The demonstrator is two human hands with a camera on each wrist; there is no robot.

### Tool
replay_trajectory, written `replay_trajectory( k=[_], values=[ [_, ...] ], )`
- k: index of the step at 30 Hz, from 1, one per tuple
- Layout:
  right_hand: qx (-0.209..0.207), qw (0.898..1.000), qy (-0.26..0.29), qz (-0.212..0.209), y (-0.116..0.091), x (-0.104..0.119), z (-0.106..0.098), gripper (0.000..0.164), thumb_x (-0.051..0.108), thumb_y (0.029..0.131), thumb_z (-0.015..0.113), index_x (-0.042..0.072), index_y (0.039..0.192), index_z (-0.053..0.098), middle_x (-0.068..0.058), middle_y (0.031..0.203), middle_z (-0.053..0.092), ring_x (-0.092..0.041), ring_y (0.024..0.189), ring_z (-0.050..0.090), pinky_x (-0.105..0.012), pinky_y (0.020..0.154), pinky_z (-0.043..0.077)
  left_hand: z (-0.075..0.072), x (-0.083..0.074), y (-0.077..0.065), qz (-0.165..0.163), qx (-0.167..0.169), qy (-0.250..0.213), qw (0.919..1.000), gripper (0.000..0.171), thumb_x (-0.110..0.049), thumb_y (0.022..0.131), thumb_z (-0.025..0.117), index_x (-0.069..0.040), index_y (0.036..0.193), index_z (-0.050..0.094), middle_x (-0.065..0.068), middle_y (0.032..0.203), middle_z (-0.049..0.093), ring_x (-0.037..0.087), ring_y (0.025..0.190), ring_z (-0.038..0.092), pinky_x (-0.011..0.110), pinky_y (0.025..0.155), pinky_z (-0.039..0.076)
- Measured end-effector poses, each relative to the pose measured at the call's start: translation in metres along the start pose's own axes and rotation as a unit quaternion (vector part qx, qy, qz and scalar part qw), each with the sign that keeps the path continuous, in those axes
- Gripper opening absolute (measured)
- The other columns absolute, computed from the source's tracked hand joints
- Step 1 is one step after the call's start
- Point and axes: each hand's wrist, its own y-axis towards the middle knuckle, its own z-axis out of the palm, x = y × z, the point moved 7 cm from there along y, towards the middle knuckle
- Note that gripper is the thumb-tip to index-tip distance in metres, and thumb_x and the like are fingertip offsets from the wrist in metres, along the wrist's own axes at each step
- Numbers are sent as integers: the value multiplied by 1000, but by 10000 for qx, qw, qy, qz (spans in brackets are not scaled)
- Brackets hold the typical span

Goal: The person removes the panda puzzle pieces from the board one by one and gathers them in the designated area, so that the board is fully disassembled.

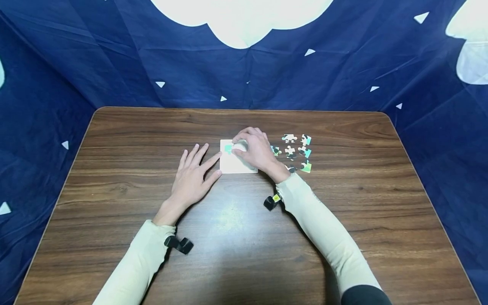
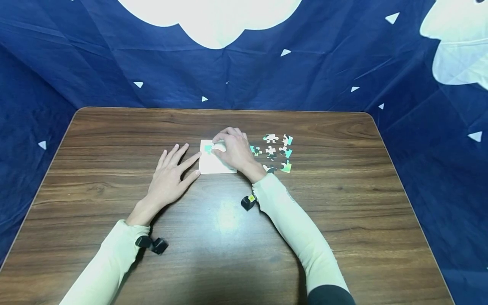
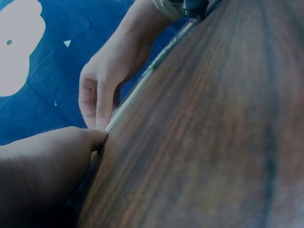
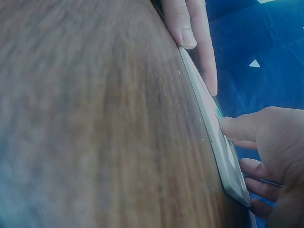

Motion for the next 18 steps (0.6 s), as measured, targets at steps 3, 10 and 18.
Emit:
replay_trajectory(
  k=[3, 10, 18],
  values=[
    [-41, 10000, 48, -17, 0, 0, 0, 26, 26, 98, 88, 13, 120, 83, -9, 137, 71, -31, 133, 59, -50, 113, 44, 0, 0, 0, -7, -2, 3, 10000, 60, -49, 113, 57, -25, 167, 53, 18, 181, 31, 41, 171, 15, 59, 139, -2],
    [-148, 9999, 28, -83, 0, 2, 0, 24, 25, 97, 89, 14, 117, 84, -9, 135, 72, -31, 131, 60, -50, 111, 45, -1, -1, 0, -4, 22, 65, 10000, 60, -48, 113, 57, -25, 168, 53, 19, 180, 31, 42, 170, 16, 60, 139, 0],
    [-198, 9997, -108, 16, 1, 3, 1, 25, 27, 98, 88, 15, 119, 81, -8, 134, 72, -30, 131, 60, -49, 111, 45, -1, 0, 0, -2, 14, 18, 10000, 60, -48, 113, 58, -25, 168, 53, 19, 180, 31, 42, 170, 16, 60, 138, -1]
  ],
)
